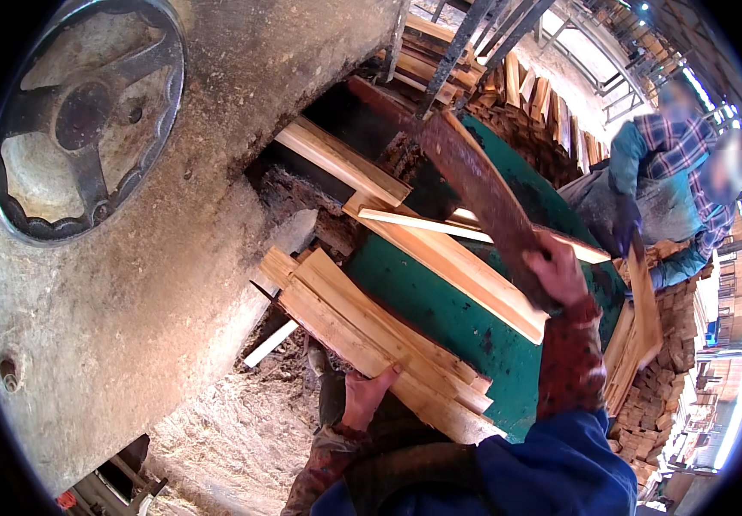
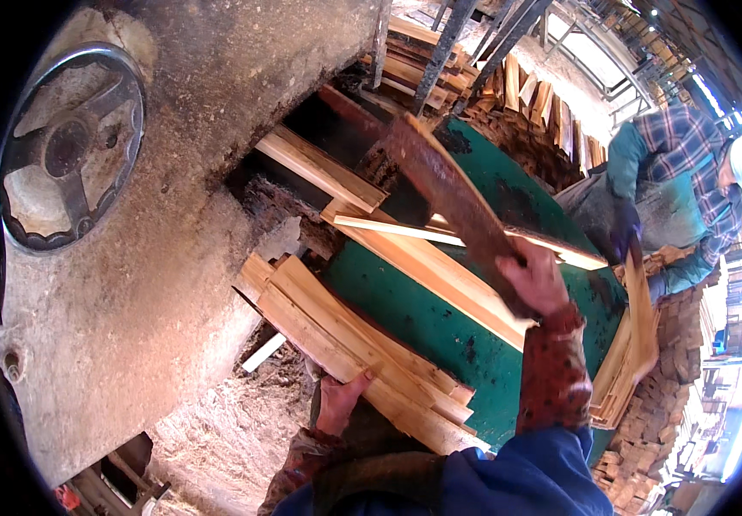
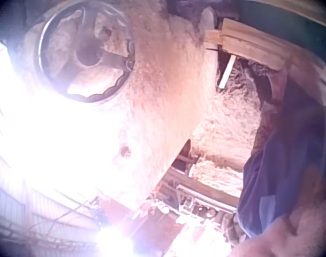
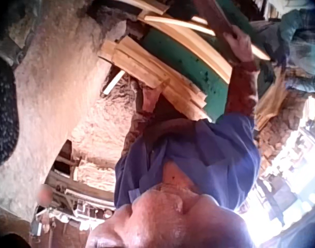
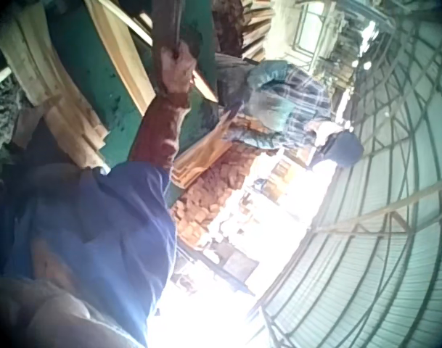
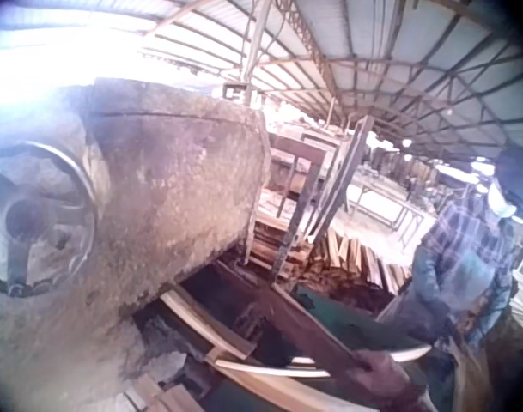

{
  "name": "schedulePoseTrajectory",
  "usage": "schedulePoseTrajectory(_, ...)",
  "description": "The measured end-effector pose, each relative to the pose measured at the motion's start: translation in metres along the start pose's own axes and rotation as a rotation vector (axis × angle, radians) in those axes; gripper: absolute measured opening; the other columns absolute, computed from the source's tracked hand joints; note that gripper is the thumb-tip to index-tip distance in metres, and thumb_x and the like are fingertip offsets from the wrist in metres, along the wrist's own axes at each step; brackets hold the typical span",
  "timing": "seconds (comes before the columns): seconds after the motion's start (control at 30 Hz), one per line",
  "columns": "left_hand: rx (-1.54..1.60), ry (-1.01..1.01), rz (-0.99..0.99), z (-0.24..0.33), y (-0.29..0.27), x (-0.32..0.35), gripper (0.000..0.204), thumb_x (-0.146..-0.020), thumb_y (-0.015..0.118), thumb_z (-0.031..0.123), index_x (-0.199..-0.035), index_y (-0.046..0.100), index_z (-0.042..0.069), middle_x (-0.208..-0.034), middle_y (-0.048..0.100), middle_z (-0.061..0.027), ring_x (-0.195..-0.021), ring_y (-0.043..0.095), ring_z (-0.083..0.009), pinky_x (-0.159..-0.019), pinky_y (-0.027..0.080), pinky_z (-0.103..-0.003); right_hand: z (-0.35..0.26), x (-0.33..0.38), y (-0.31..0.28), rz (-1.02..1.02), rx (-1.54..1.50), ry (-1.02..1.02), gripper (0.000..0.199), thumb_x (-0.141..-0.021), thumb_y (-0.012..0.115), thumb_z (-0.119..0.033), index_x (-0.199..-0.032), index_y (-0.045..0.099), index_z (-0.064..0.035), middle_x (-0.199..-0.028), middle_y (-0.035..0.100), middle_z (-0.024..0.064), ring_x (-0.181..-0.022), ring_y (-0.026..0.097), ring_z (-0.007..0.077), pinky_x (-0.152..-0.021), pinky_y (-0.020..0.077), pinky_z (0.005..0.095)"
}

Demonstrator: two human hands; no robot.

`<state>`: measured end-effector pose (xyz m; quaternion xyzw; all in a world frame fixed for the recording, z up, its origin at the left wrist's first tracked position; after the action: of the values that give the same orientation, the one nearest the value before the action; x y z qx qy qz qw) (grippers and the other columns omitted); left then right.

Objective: The person picks up cut wooden planks from a green conveyor table and stacks them in a pile. The person repeatedly handles the planks, aligning them before placing them on the stack.

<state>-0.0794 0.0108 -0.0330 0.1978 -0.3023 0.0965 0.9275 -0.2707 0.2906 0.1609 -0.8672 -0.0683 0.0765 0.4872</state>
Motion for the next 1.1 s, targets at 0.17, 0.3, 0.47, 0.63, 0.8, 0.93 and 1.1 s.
schedulePoseTrajectory(0.17, 0.059, 0.05, -0.003, -0.011, -0.002, -0.005, 0.046, -0.075, 0.081, 0.015, -0.112, 0.063, -0.006, -0.106, 0.067, -0.0096, -0.095, 0.062, -0.0149, -0.085, 0.051, -0.03, -0.021, 0.082, 0.045, -0.358, -0.336, 0.111, 0.031, -0.081, 0.066, -0.015, -0.107, 0.063, 0.0015, -0.082, 0.066, 0.0144, -0.075, 0.063, 0.0202, -0.068, 0.05, 0.0333)
schedulePoseTrajectory(0.3, 0.058, -0.039, -0.171, -0.043, -0.019, -0.01, 0.057, -0.083, 0.074, 0.024, -0.127, 0.048, -0.001, -0.116, 0.059, -0.0097, -0.106, 0.058, -0.0197, -0.089, 0.05, -0.033, -0.046, 0.123, 0.086, -0.483, -0.43, 0.123, 0.034, -0.083, 0.07, -0.018, -0.108, 0.061, 0.0028, -0.087, 0.064, 0.0173, -0.078, 0.063, 0.0274, -0.069, 0.0493, 0.0336)
schedulePoseTrajectory(0.47, 0.057, 0.006, -0.21, -0.043, -0.024, -0.004, 0.052, -0.085, 0.072, 0.033, -0.117, 0.057, -0.005, -0.109, 0.062, -0.0089, -0.097, 0.056, -0.016, -0.089, 0.046, -0.031, -0.062, 0.15, 0.132, -0.348, -0.254, -0.188, 0.038, -0.084, 0.068, -0.019, -0.11, 0.057, 0.0053, -0.116, 0.051, 0.0202, -0.113, 0.048, 0.0356, -0.094, 0.0417, 0.0405)
schedulePoseTrajectory(0.63, -0.034, 0.098, -0.134, -0.013, -0.003, 0.008, 0.047, -0.085, 0.071, 0.025, -0.118, 0.056, -0.005, -0.111, 0.061, -0.0083, -0.098, 0.056, -0.0165, -0.091, 0.044, -0.031, -0.084, 0.151, 0.136, -0.299, -0.029, -0.184, 0.044, -0.083, 0.067, -0.026, -0.115, 0.055, 0.0029, -0.117, 0.05, 0.0204, -0.117, 0.045, 0.0379, -0.099, 0.0392, 0.0437)
schedulePoseTrajectory(0.8, 0.008, 0.147, -0.068, 0.001, 0.008, 0.011, 0.048, -0.086, 0.07, 0.02, -0.123, 0.053, -0.005, -0.116, 0.059, -0.0086, -0.103, 0.054, -0.0187, -0.095, 0.042, -0.033, -0.072, 0.129, 0.114, -0.153, -0.084, -0.258, 0.038, -0.081, 0.069, -0.02, -0.111, 0.058, -0.0011, -0.106, 0.06, 0.0181, -0.098, 0.059, 0.0374, -0.087, 0.0487, 0.0432)
schedulePoseTrajectory(0.93, -0.009, 0.121, -0.073, 0.002, 0.007, 0.011, 0.051, -0.085, 0.071, 0.02, -0.125, 0.052, -0.005, -0.119, 0.058, -0.0091, -0.104, 0.053, -0.019, -0.096, 0.041, -0.034, -0.011, 0.077, 0.047, 0.244, 0.053, -0.055, 0.029, -0.078, 0.067, -0.01, -0.104, 0.061, 0.0003, -0.098, 0.061, 0.0206, -0.091, 0.06, 0.0383, -0.079, 0.0507, 0.0426)
schedulePoseTrajectory(1.1, -0.046, 0.164, -0.041, 0.008, 0.008, 0.012, 0.051, -0.084, 0.072, 0.021, -0.123, 0.053, -0.005, -0.118, 0.059, -0.0086, -0.105, 0.053, -0.0193, -0.097, 0.041, -0.034, 0.037, 0.057, 0.034, 0.046, 0.261, 0.108, 0.043, -0.076, 0.064, -0.006, -0.117, 0.055, 0.0005, -0.112, 0.058, 0.0192, -0.105, 0.057, 0.0363, -0.089, 0.0476, 0.0417)
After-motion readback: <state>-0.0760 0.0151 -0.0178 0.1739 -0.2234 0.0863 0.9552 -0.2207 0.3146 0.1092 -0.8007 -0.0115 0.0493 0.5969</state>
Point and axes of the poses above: each hand's wrist, its own x-axis away from the middle knuckle, its own y-axis out of the palm, z = x × y, the point moved 7 cm from there along -x, towards the middle knuckle
